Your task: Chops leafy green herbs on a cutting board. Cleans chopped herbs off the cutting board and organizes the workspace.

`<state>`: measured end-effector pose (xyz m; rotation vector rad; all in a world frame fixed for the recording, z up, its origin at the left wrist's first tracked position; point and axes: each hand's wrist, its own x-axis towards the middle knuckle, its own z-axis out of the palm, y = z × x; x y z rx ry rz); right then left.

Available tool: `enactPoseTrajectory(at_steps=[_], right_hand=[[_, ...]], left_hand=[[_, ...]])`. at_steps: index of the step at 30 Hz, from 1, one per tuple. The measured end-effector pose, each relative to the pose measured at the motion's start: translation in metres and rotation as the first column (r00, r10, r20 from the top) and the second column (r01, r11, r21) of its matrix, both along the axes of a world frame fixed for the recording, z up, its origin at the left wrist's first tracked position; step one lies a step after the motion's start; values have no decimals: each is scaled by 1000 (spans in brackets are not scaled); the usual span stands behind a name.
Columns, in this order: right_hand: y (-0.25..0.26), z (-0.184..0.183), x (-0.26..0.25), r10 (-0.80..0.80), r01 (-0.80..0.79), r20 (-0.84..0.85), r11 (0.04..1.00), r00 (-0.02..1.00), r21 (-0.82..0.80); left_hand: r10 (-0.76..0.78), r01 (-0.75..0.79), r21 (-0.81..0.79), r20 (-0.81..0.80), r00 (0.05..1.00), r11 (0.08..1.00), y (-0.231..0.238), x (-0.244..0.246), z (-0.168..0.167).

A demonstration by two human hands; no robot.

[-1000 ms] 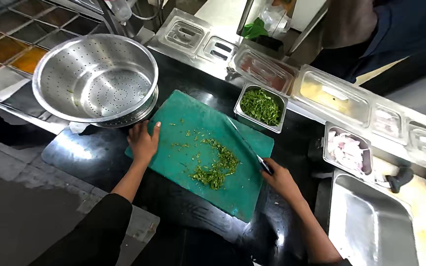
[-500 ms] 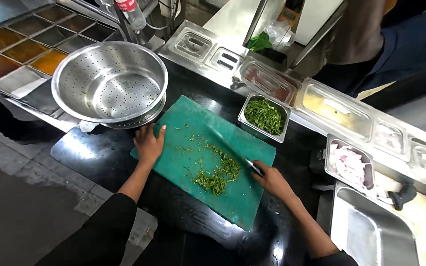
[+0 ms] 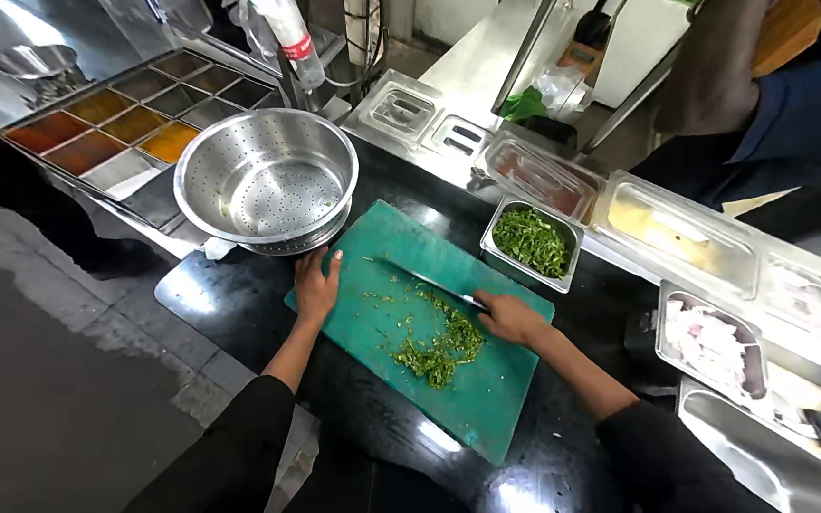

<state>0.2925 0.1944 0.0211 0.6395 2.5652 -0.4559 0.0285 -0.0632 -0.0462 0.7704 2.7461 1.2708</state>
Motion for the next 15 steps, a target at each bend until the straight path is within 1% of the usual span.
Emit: enactPoseTrajectory(at_steps=[2,4,5,7,9,11,13,15], right_hand=[[-4,5,14,99,-97,75,995,992,-28],[-3,10,20,132,-127,116,991,985,-52],[-1,10,19,118,-114,98,992,988,-45],[5,7,7,40,-40,8,999,999,-22],[8,3,-17,-45,45,-56,999,997,1],[6,4,-46,-62,63,-39,998,997,9],[1,3,-64,7,-7,-47,1000,999,13],[-1,3,-68,124,-123,-40,992,991,17]], left_hand=[[-2,2,52,0,1000,999,0,1,-1],[-9,10,102,-8,1000,995,0,1,-1],[-16,18,125,-21,1000,992,1,1,-1],[-29,34,164,-37,999,986,0,2,-1],[-30,41,218,-58,998,975,-2,2,-3],[-24,40,270,-60,998,962,-4,1,-6],[-9,24,310,-50,999,950,-6,0,-8],[8,4,361,-33,999,933,-8,-3,-15]])
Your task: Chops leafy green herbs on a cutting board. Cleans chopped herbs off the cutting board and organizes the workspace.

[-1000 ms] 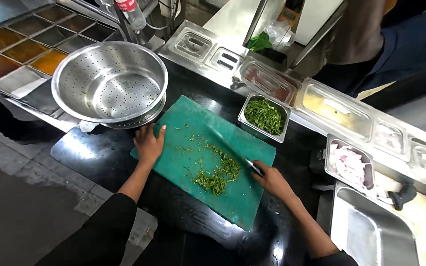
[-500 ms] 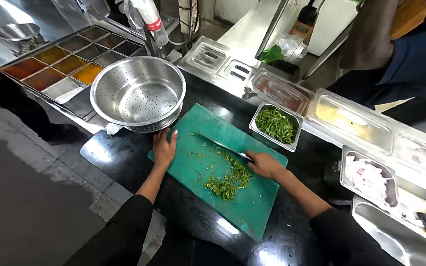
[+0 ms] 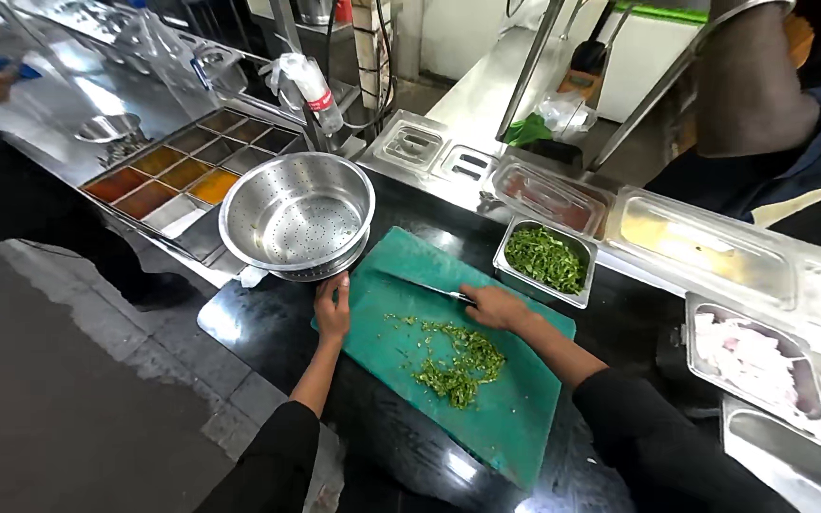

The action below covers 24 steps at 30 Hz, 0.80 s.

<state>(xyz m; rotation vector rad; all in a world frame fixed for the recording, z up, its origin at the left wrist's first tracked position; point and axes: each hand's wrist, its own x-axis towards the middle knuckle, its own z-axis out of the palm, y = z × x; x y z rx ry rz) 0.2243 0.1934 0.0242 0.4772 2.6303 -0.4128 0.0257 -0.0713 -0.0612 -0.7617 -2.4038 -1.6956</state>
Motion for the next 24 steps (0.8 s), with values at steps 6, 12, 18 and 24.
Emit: enactPoseTrajectory(at_steps=[6,12,18,24], right_hand=[[7,16,49,296,-300,119,954,948,10],[28,10,76,74,-74,47,997,996,-14],[18,4,82,-13,10,55,999,998,39],[12,10,106,-227,214,-43,955,973,-207]], left_hand=[[-23,24,92,-12,1000,996,-1,0,-2],[-160,160,29,15,987,987,-4,1,2],[-249,261,-124,101,963,957,-1,3,13],[-330,346,-93,148,932,934,9,9,11]])
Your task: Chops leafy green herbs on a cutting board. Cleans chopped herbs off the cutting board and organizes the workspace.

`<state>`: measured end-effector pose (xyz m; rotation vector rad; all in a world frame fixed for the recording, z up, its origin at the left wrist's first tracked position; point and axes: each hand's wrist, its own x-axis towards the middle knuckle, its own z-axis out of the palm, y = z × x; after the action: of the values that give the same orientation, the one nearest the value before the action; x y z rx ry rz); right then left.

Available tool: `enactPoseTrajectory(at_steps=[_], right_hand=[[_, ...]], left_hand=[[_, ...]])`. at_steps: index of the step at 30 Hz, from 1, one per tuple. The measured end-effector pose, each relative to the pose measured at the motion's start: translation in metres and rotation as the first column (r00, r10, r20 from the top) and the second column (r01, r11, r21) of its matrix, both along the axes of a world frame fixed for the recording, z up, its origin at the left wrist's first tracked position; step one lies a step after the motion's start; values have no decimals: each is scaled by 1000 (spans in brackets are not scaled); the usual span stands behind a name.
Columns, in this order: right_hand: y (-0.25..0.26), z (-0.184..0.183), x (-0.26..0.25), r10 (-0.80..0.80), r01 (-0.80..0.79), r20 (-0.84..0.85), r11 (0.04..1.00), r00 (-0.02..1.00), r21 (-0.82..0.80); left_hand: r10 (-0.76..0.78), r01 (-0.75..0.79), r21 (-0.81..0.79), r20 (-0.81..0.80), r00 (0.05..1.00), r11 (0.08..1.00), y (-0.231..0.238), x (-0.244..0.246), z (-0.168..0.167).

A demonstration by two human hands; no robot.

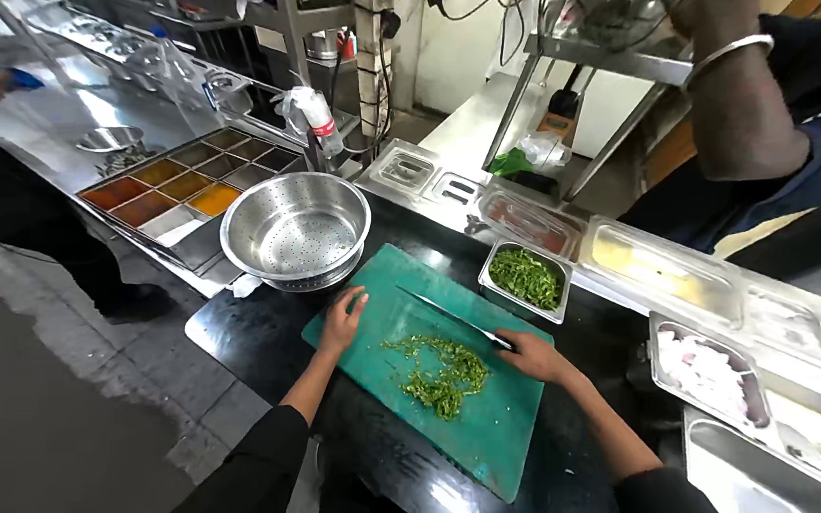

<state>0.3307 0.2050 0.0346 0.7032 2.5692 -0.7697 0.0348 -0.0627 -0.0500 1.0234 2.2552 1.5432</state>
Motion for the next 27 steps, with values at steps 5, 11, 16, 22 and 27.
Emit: enactPoseTrajectory(at_steps=[5,11,16,22,27], right_hand=[[-39,0,54,-319,292,-139,939,938,-182],[-124,-21,113,-695,700,-148,714,703,-24],[-203,-24,92,-850,863,-153,503,504,49],[-254,-17,4,-871,871,-36,492,491,-15],[-256,-9,-17,-922,923,-68,384,382,-11]], left_hand=[[-94,94,28,7,996,995,17,50,2],[-276,264,102,132,952,959,36,84,6],[-334,223,309,372,866,924,40,74,-2],[-379,181,402,493,783,897,44,65,-7],[-441,250,386,563,699,888,43,53,-1]])
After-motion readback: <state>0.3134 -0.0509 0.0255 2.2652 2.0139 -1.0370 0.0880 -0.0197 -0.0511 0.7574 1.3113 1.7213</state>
